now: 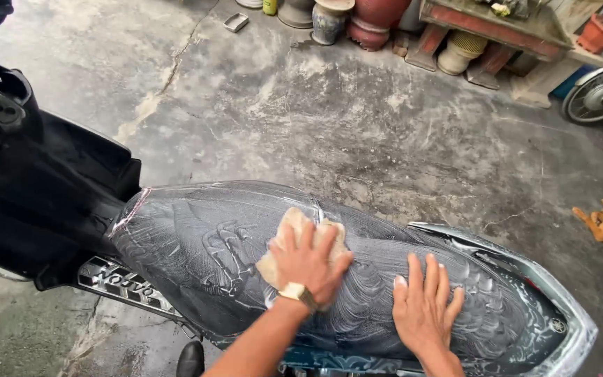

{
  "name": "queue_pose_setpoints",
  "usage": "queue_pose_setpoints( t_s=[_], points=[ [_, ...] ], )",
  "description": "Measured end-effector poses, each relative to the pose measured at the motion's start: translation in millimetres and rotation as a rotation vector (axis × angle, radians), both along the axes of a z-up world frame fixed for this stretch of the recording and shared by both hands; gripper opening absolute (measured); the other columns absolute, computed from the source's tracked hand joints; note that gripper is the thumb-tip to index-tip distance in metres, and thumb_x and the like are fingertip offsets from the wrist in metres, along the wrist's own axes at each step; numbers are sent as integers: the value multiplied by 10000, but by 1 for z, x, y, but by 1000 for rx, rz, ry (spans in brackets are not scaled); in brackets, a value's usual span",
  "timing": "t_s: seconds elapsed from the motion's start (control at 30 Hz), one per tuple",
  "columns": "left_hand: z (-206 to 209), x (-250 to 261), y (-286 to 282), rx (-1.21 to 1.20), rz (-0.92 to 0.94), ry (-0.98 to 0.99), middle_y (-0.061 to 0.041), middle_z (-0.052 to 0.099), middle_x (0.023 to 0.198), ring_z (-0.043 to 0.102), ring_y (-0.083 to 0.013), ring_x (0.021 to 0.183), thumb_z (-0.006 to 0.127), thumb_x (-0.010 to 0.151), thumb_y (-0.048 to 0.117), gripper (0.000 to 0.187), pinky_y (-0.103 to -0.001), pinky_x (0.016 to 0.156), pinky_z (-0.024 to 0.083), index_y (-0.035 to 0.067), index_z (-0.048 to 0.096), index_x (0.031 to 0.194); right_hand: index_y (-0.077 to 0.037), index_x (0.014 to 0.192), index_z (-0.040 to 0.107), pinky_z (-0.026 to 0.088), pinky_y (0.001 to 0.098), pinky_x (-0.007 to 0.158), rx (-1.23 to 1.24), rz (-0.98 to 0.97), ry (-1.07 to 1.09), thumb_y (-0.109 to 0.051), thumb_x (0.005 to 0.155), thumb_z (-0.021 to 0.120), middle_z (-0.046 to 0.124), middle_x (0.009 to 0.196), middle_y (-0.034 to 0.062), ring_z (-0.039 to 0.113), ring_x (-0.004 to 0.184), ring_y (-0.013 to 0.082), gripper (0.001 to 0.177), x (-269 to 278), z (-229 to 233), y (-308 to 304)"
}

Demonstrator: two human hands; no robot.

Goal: The person scrubs the seat of a motorcycle with a soapy sponge. They repeatedly rub the sponge across the seat's surface to clean it.

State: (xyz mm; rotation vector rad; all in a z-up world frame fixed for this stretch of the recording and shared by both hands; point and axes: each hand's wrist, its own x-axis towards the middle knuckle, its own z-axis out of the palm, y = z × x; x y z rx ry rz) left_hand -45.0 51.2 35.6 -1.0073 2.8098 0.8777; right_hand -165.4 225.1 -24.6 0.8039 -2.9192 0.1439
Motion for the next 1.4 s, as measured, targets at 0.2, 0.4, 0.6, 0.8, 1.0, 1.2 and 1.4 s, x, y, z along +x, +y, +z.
queue_pose_setpoints(
  t_s=[0.2, 0.4, 0.6, 0.8, 1.0, 1.2, 1.4],
  points=[
    [-37, -11, 5, -448, -258, 564, -53, 501, 1142, 443, -373, 1008, 474, 737, 622, 512, -567, 639, 382, 327, 529, 1151, -259, 1310, 384, 258, 550, 975, 2, 35, 296, -393, 809, 401, 370, 1398, 57, 356, 1269, 253, 519, 2, -5, -1],
    [-12, -75, 14, -295, -227, 105, -103, 436, 1209, 394, -369, 1053, 224, 869, 484, 473, -552, 852, 279, 240, 456, 1201, -221, 1297, 413, 225, 542, 985, -66, 20, 261, -357, 806, 407, 366, 1399, 65, 341, 1266, 251, 510, 6, -3, -6],
    [-4, -115, -24, -91, -283, 62, -50, 443, 1232, 383, -379, 1100, 295, 805, 530, 471, -600, 817, 308, 411, 401, 1249, -113, 1321, 358, 132, 490, 1043, -167, -5, 155, -379, 836, 348, 358, 1398, 48, 301, 1285, 223, 553, 5, 1, -5],
    [-12, -100, -65, -26, -55, -216, -87, 469, 1150, 366, -299, 1132, 226, 849, 404, 437, -579, 930, 282, 272, 508, 1156, -115, 1321, 371, 166, 497, 1037, -153, -33, 221, -379, 783, 417, 393, 1380, 42, 344, 1265, 224, 601, 3, -1, -10],
    [-24, -70, -10, -232, -464, 343, -81, 472, 1205, 385, -376, 1084, 423, 764, 478, 426, -616, 801, 298, 268, 539, 1116, -83, 1318, 404, 187, 485, 1046, -181, -19, 266, -360, 784, 418, 432, 1364, 70, 376, 1259, 233, 602, 14, -3, -8],
    [-43, -41, -24, -235, -30, 281, 7, 482, 1206, 384, -286, 1087, 392, 782, 553, 425, -490, 790, 327, 285, 541, 1075, -106, 1283, 444, 160, 481, 1044, -181, -67, 208, -372, 785, 421, 430, 1363, 51, 360, 1263, 232, 566, 11, -2, -11],
    [-48, 13, 4, -532, -312, 596, -10, 519, 1126, 466, -312, 1043, 545, 761, 523, 381, -458, 676, 385, 245, 540, 1021, -92, 1258, 459, 186, 490, 1026, -203, -32, 276, -352, 812, 409, 444, 1340, 69, 373, 1245, 241, 519, 8, 1, -9]
  ],
)
